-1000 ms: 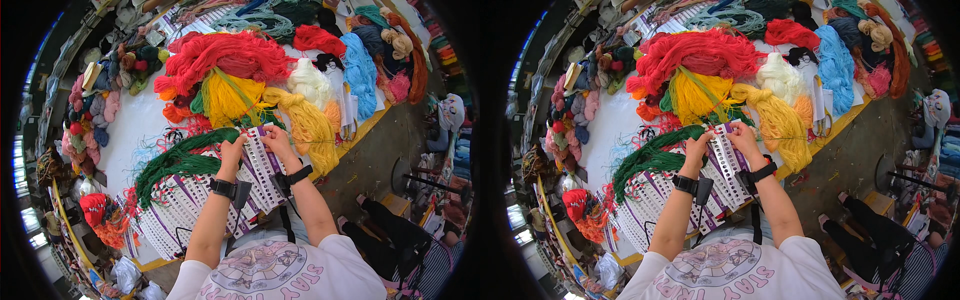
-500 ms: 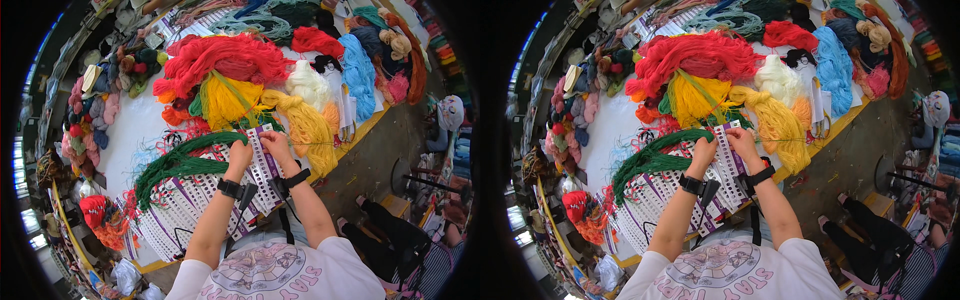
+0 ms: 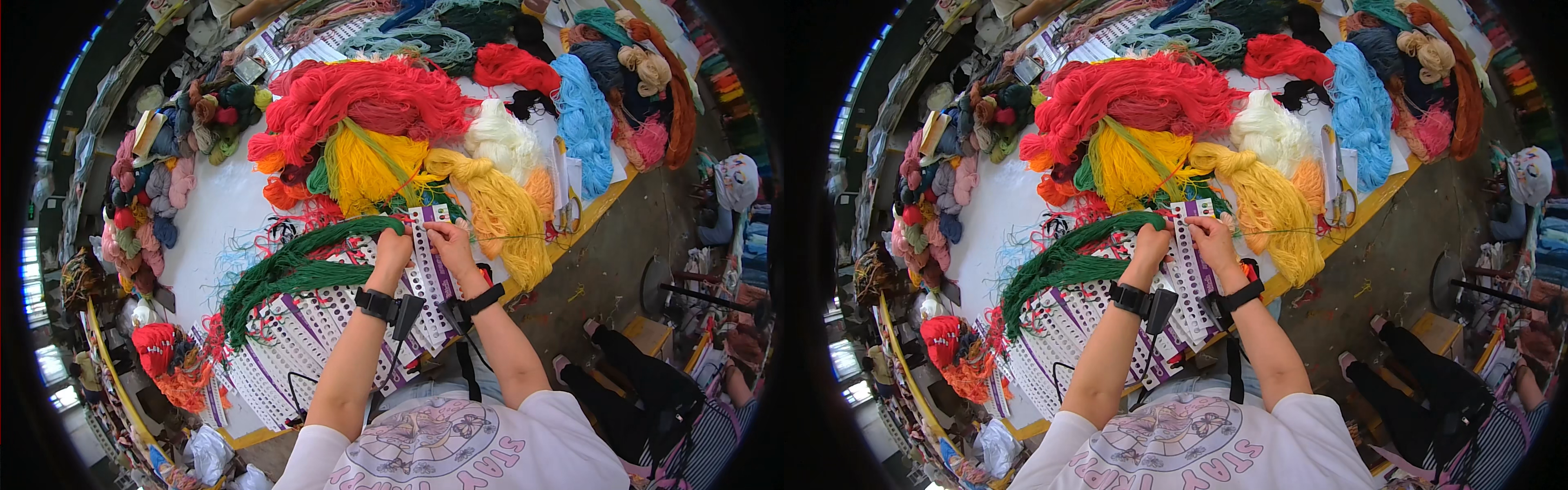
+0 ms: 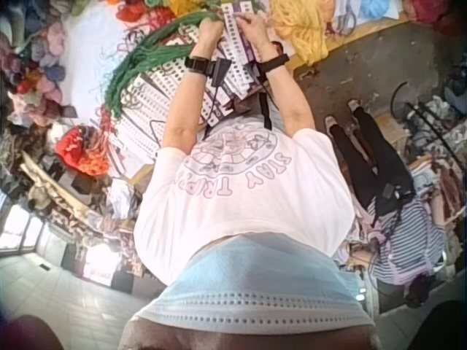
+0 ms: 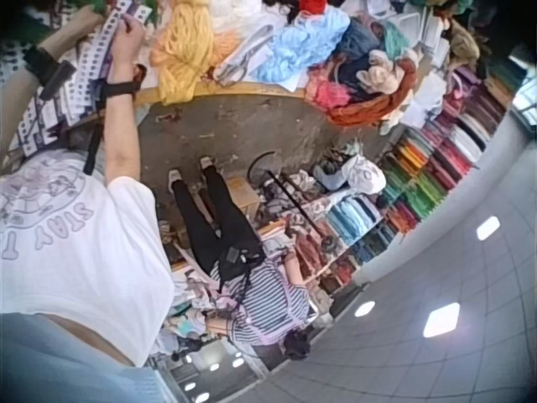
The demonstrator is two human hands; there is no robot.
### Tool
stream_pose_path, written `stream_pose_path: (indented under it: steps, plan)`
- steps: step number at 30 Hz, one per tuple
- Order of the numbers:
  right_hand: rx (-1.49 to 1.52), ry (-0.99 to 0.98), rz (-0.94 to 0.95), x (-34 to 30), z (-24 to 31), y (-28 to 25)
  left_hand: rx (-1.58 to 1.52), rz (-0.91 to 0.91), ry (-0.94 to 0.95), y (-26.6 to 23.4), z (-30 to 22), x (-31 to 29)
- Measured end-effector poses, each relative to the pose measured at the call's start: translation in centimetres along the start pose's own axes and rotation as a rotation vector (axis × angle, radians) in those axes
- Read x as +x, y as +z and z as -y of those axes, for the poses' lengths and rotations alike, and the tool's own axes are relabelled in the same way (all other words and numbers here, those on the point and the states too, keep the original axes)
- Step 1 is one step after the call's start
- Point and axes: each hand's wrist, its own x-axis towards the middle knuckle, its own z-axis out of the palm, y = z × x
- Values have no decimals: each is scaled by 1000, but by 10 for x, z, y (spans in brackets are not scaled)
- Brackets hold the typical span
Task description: The person threads green embroidery floss through holes in paper organizers by hand. They repeatedly pull strands from a bundle, insert them into the holes, and move the organizers aside on the table.
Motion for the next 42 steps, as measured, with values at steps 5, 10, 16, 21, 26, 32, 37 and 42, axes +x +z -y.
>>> stream_pose_path:
  steps: [5, 10, 16, 21, 26, 32, 37, 42]
  plan:
    - [-99, -128, -92, -2, -7, 5, -61, 40, 57, -2, 5, 10]
    - [-448, -512, -145, -2, -5, 5, -117, 104, 82, -3, 8, 13]
    - [-168, -186, 24, 3, -10, 1, -132, 117, 85, -3, 18, 21]
    - [47, 7, -32, 3, -7, 2, -161, -159, 256, -16, 20, 18]
    - [72, 23, -55, 2, -2, 0, -806, 474, 37, -41, -5, -3]
    - [292, 55, -71, 5, -11, 11, 334, 97, 674, -15, 26, 8]
    - [216, 38, -186, 8, -3, 0, -365, -217, 218, -154, -5, 22]
    - [107, 44, -156, 14, -12, 17, -160, -558, 297, -419, -32, -68]
